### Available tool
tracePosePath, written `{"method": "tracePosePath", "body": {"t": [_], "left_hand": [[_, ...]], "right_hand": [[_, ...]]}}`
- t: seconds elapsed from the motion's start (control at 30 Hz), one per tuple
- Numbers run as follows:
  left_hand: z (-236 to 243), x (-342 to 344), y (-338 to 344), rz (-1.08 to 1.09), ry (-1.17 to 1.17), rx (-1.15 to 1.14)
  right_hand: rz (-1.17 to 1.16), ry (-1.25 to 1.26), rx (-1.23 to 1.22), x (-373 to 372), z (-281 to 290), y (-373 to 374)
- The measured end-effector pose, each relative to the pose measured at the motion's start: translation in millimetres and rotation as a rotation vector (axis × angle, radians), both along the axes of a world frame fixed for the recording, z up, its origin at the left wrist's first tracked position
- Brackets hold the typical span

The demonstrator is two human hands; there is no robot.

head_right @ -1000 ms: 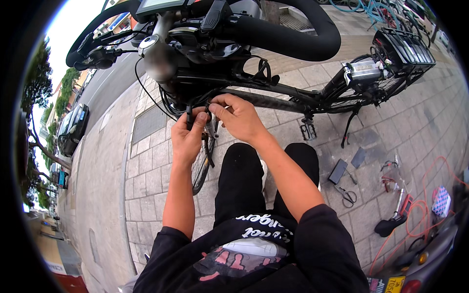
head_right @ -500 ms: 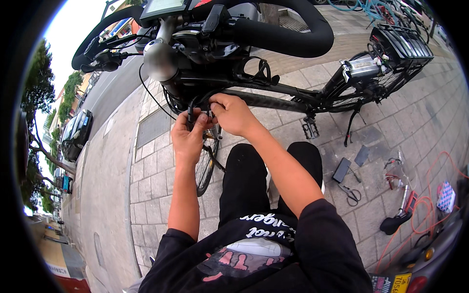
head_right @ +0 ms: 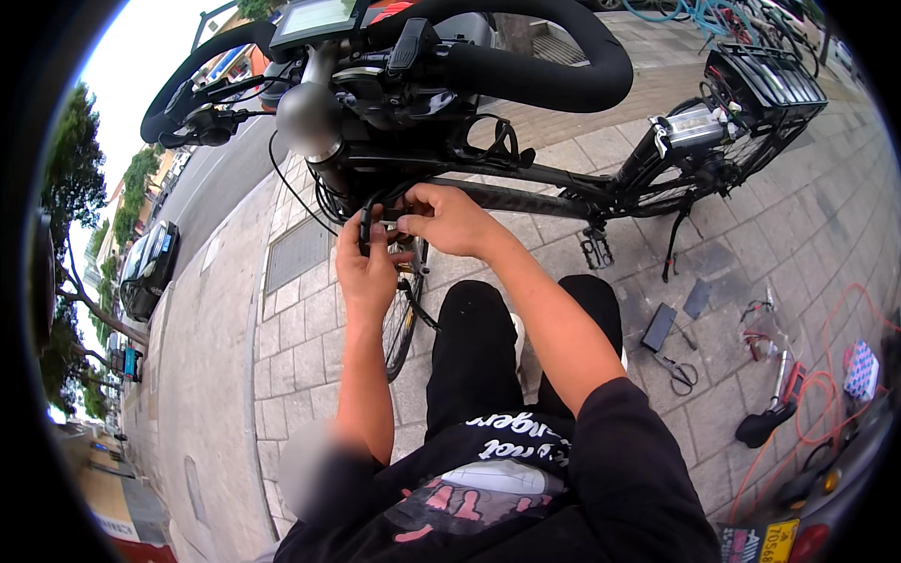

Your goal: The person sits on the sidewalk and secures the electrical wiring on the front frame of a bicycle using black electrical tape. They wrap the tape around the cables near the handlebars multiple times to bundle them together.

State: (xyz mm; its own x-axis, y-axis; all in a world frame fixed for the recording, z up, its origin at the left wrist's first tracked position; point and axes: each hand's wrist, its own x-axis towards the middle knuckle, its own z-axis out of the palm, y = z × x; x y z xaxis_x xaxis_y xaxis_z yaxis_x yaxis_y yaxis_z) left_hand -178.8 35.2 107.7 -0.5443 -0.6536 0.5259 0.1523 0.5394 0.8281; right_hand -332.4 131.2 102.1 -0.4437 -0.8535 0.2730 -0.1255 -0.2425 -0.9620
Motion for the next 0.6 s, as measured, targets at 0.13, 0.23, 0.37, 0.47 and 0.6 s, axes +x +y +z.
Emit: {"method": "tracePosePath", "body": {"t": [0.13, 0.23, 0.37, 0.47, 0.6], "left_hand": [[3, 5, 3, -0.065, -0.014, 0.206], [1, 8, -4, -0.131, 0.065, 0.338], [-15, 6, -7, -0.117, 0.189, 0.297], [-18, 9, -13, -0.111, 0.143, 0.357], [-15, 7, -10, -0.089, 0.098, 0.272]], "right_hand": [[0.033, 0.050, 0.075, -7, 2, 4], [0.061, -0.056, 0.068, -6, 3, 6], [-0.145, -0.113, -0.086, 22, -4, 9], [-0.394, 0.211, -0.090, 43, 0, 17], [-0.461, 0.590, -0.057, 36, 3, 16]]}}
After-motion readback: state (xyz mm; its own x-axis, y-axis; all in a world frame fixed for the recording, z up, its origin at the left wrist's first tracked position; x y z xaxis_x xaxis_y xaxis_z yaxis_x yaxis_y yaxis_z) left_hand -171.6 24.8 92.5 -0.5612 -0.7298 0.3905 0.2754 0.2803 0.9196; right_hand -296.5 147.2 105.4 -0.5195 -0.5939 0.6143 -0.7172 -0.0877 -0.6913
